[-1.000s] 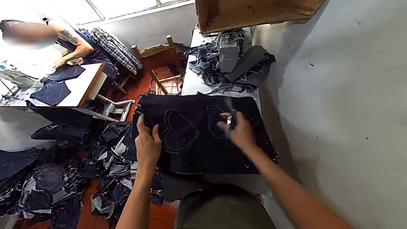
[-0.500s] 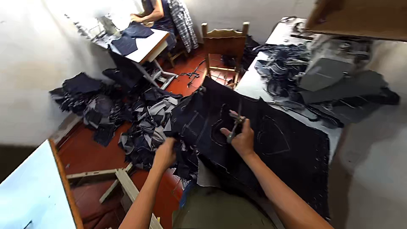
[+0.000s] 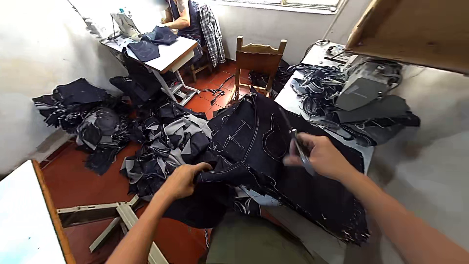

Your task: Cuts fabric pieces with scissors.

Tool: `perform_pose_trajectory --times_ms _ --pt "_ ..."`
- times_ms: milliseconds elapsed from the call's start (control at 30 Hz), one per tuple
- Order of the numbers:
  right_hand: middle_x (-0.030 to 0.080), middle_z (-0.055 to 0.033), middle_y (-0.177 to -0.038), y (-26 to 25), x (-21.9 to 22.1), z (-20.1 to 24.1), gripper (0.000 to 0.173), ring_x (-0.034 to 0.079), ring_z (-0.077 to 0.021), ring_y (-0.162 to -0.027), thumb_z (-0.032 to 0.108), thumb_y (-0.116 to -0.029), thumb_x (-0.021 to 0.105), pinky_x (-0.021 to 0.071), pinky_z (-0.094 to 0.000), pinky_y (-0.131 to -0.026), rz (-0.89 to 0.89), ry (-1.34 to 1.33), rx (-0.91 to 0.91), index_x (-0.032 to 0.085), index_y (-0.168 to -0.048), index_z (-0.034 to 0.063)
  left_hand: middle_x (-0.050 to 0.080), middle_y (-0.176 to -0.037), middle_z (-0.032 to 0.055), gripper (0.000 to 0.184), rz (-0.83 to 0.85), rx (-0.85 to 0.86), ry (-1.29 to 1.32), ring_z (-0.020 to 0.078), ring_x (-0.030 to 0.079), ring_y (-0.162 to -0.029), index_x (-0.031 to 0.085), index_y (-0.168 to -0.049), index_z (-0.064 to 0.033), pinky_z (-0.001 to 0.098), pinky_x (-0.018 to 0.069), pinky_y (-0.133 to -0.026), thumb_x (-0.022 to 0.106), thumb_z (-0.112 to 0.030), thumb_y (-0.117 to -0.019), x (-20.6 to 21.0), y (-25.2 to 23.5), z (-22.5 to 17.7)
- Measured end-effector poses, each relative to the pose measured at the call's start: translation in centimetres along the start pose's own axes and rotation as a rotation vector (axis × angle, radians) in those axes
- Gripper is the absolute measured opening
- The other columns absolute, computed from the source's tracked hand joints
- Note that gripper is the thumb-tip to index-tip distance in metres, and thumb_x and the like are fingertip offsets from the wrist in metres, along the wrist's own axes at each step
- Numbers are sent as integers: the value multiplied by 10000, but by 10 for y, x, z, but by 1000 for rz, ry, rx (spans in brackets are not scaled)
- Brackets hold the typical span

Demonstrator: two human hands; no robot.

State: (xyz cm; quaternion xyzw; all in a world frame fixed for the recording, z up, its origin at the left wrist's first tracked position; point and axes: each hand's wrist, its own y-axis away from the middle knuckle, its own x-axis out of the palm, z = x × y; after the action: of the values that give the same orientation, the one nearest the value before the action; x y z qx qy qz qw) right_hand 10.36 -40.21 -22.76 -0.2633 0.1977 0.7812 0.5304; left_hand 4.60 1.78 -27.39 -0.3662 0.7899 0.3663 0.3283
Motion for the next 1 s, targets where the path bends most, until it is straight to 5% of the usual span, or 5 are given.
perform_pose_trajectory --times_ms 100,167,700,900,1000 --pt "667 -57 -774 26 -10 19 598 672 -179 -698 609 -925 587 576 -413 -714 881 -66 264 618 -1042 24 737 -1103 136 554 114 24 -141 369 694 -1050 672 -1286 -157 640 519 -886 681 38 -768 -35 7 -15" --pt "647 -98 -795 35 5 23 641 664 -226 -730 628 -1002 486 554 -458 -746 1043 25 357 584 -1070 -1 725 -1048 166 503 165 15 -178 390 689 -1015 661 -1254 -116 637 516 -855 682 23 -771 -46 8 -22" --pt "559 2 -591 14 52 14 374 561 -90 -490 380 -960 719 503 -261 -522 696 -40 237 601 -877 35 670 -1190 216 606 43 -175 133 370 642 -1174 538 -1324 6 585 483 -1022 647 -464 -959 33 24 -20" --pt "590 8 -764 18 33 26 349 569 -67 -667 347 -892 719 487 -259 -648 802 -76 205 577 -989 43 553 -1327 245 574 -123 -43 189 371 523 -1293 634 -1212 47 512 415 -1115 618 -468 -959 48 37 -7" --pt "721 1 -1011 53 30 28 723 662 -84 -907 601 -680 817 545 -292 -805 593 -187 1 625 -1128 68 740 -1045 28 315 -295 267 630 92 690 -1023 732 -1074 -60 323 557 -961 657 -347 -966 49 65 -7"
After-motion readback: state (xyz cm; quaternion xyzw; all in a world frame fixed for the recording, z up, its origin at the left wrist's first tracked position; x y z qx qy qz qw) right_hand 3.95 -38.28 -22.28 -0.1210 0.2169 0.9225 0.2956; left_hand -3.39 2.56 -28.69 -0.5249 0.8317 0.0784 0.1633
